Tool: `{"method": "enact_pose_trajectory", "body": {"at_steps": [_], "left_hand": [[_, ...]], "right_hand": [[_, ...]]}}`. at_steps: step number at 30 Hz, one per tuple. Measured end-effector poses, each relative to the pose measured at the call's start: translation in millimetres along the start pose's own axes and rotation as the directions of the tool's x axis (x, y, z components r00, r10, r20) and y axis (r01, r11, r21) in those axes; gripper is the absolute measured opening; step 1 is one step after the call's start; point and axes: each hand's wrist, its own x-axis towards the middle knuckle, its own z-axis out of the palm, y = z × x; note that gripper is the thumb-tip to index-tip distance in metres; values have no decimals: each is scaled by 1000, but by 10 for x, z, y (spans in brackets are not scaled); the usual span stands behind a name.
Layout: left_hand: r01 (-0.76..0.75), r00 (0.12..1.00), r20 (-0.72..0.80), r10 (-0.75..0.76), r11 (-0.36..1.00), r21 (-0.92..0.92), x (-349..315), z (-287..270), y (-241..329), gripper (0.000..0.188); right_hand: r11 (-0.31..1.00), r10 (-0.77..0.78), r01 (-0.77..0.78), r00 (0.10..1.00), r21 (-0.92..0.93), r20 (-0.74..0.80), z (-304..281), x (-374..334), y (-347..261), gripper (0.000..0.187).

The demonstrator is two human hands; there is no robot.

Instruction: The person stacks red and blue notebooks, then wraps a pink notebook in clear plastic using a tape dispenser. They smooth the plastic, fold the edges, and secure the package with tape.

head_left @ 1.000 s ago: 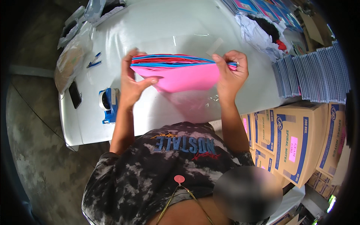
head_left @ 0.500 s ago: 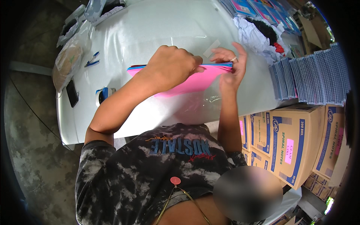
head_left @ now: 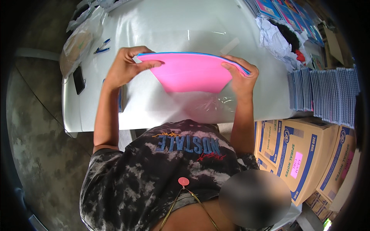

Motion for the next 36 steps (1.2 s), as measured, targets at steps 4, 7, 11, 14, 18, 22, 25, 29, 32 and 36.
{"method": "enact_pose_trajectory", "body": {"at_steps": [4,7,11,14,18,22,25,29,32,36], "left_hand": [[188,982,42,-185,925,-331,-241,577,-577,22],[203,978,34,-204,915,-348,-366,972,-859,20],[83,976,-164,-144,940,-330,-354,1023,-837,18],[182,947,-186,-263,913,-364,-243,869,-552,23],[296,932,-78,-354,869,-397,41,656,-813,28],[550,788,185,-587,538,-639,281,772,-1371,31],[662,689,106,-717,564,-493,272,936,-1636,40],[611,712,-2,-702,622,-489,203,964,-1551,39],[593,701,-62,-710,629,-502,121,1031,-1627,42],[704,637,-87,-766,624,-339,175,1032,-1796,56]], "right_hand": [[997,-31,29,999,72,26,-19,-30,57,17],[997,-37,33,998,65,59,-34,-44,40,17],[974,58,-63,998,217,29,-110,63,6,25],[924,345,-358,932,131,112,-155,69,283,29],[820,531,-543,840,182,111,80,-61,785,24],[635,755,-750,654,188,59,204,-171,1440,24],[657,747,-742,665,-133,-21,261,-245,1762,28],[717,643,-608,766,-340,-14,311,-130,1592,33],[709,661,-622,750,-331,7,317,-173,1800,41],[622,676,-610,735,-490,-57,356,-142,1757,52]]}}
